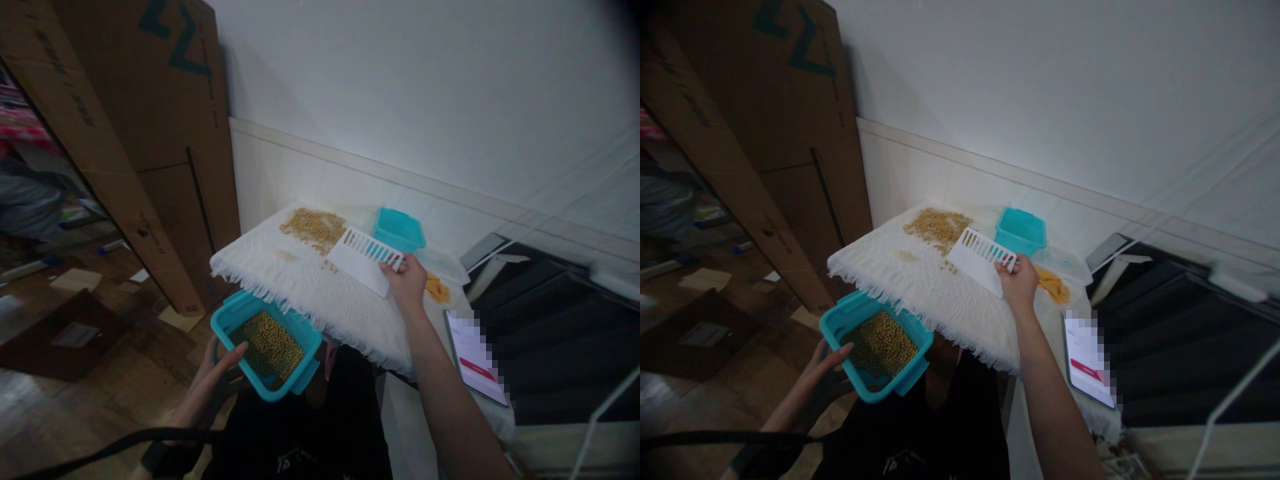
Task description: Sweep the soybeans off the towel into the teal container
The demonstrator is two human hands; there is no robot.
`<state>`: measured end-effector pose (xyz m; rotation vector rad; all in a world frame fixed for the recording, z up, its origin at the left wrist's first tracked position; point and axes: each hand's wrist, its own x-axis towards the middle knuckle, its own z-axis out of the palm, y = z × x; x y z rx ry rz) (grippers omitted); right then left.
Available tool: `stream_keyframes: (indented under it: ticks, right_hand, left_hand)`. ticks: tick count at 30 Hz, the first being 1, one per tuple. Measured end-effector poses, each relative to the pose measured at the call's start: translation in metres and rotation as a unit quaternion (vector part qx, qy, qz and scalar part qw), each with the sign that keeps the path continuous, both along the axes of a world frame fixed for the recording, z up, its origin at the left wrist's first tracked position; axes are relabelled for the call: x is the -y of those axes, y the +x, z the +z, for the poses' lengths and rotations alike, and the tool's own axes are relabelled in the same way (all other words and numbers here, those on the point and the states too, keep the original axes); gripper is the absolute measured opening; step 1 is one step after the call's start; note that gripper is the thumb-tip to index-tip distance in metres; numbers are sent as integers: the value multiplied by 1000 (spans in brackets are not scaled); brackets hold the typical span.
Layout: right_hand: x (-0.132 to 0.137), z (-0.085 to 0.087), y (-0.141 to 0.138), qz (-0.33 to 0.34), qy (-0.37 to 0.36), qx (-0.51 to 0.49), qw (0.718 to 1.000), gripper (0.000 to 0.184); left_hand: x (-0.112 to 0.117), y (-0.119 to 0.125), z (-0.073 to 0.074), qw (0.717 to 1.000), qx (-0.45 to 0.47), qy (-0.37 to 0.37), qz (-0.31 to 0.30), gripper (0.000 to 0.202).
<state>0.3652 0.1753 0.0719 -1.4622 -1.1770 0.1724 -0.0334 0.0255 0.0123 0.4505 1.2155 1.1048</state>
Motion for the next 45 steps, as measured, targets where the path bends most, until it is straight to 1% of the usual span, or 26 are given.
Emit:
stream_keyframes:
  ticks: [6, 10, 14, 19, 25, 29, 31, 34, 36, 40, 45]
  right_hand:
    - [-1, 0, 7, -16, -7, 1, 1000, 39]
    - [-1, 1, 11, -8, -18, -9, 1000, 40]
    - [0, 3, 10, 10, -22, -27, 999, 42]
    - [0, 3, 9, 20, -12, -53, 998, 44]
    - [1, 3, 8, 37, -31, -62, 997, 45]
    - [1, 6, 11, 34, -11, -104, 994, 46]
    - [1, 7, 15, 27, -5, -120, 992, 46]
    - [1, 9, 18, 23, -18, -129, 991, 45]
    - [2, 9, 17, 34, -34, -136, 990, 45]
    - [4, 11, 9, 52, -53, -148, 986, 45]
    - [4, 11, 0, 60, -71, -165, 982, 48]
  left_hand:
    - [1, 0, -3, 1000, -5, 7, 3, 104]
    - [2, 0, 1, 1000, -10, 7, -4, 101]
    - [2, 1, 3, 1000, -6, 4, -8, 102]
    - [2, 1, 1, 1000, -3, 9, 0, 101]
    - [0, -1, -2, 1000, -1, 2, 2, 99]
    - [0, -1, -3, 1000, -12, 0, 1, 96]
    - [0, 0, -2, 1000, -12, 4, 2, 97]
    - [1, 0, -1, 1000, -8, 6, -1, 103]
    - [1, 0, 0, 1000, -5, 3, -2, 106]
    - [0, -1, -3, 1000, -10, 3, -6, 102]
    - [0, -2, -7, 1000, 4, 8, -10, 107]
